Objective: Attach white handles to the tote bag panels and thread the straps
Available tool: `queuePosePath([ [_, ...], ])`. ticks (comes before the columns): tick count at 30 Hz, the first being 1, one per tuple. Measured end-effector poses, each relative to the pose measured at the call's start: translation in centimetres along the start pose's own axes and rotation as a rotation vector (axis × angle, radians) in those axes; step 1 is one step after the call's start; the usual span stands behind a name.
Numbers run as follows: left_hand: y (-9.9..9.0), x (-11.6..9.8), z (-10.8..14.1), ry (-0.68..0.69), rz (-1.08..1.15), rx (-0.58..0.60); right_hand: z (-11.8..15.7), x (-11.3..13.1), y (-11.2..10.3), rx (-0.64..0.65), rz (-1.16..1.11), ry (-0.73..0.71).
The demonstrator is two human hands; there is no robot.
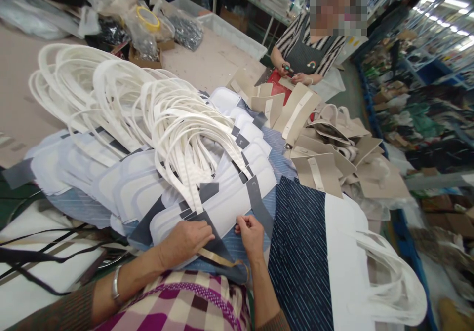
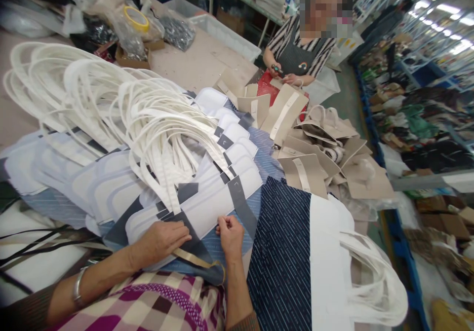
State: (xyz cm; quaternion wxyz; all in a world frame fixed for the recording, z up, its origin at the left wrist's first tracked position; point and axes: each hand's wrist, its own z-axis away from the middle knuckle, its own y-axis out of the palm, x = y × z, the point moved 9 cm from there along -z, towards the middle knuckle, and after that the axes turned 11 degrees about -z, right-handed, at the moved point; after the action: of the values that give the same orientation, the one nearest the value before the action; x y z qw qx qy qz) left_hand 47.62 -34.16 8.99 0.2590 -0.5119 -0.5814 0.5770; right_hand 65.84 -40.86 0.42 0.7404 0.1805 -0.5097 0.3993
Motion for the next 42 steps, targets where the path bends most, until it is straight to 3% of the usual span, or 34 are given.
queuePosePath([
  [4, 0.1, 0.1, -0.1, -0.007, 0.030, -0.001, -0.9, -1.6, 0.1, 0.000, -0.011, 0.097],
  [8, 0.1, 0.4, -0.2, -0.023, 0.073, 0.004, -1.9, -2.0, -1.3, -0.033, 0.044, 0.135],
  [11, -0.3, 0.5, -0.2, -0.030, 0.128, 0.018, -2.2, -0.2, -2.7, -0.032, 0.104, 0.069],
  [14, -1.1, 0.2, 0.1, -0.036, 0.197, 0.037, -1.2, 3.8, -2.8, -0.060, 0.156, -0.101],
  [16, -1.6, -0.3, 0.6, -0.035, 0.242, 0.050, 0.1, 6.8, -0.8, -0.022, 0.171, -0.227],
  [19, -2.0, -1.3, 1.5, -0.048, 0.295, 0.054, 3.1, 11.2, 6.1, 0.194, 0.323, -0.489],
  [21, -2.1, -1.8, 2.2, -0.067, 0.309, 0.045, 4.8, 12.8, 10.9, 0.291, 0.515, -0.658],
  [23, -2.0, -2.0, 2.8, -0.115, 0.339, 0.042, 5.3, 13.1, 14.2, 0.292, 0.669, -0.729],
  [25, -1.9, -1.9, 3.4, -0.186, 0.379, 0.039, 5.1, 12.9, 15.8, 0.274, 0.728, -0.743],
  [28, -2.1, -1.8, 4.1, -0.285, 0.492, 0.036, 5.1, 13.2, 15.7, 0.274, 0.681, -0.766],
  [31, -3.2, -2.8, 4.0, -0.277, 0.583, 0.005, 6.4, 15.8, 12.9, 0.232, 0.587, -0.851],
  [34, -5.5, -5.0, 3.1, -0.167, 0.566, -0.050, 8.1, 19.9, 6.8, 0.099, 0.496, -0.923],
  [38, -7.3, -7.9, 1.5, -0.025, 0.626, -0.009, 9.2, 23.1, -6.2, -0.207, 0.408, -0.770],
  [42, -7.2, -9.2, 0.2, 0.097, 0.673, -0.054, 12.1, 22.1, -20.4, -0.548, 0.330, -0.686],
])
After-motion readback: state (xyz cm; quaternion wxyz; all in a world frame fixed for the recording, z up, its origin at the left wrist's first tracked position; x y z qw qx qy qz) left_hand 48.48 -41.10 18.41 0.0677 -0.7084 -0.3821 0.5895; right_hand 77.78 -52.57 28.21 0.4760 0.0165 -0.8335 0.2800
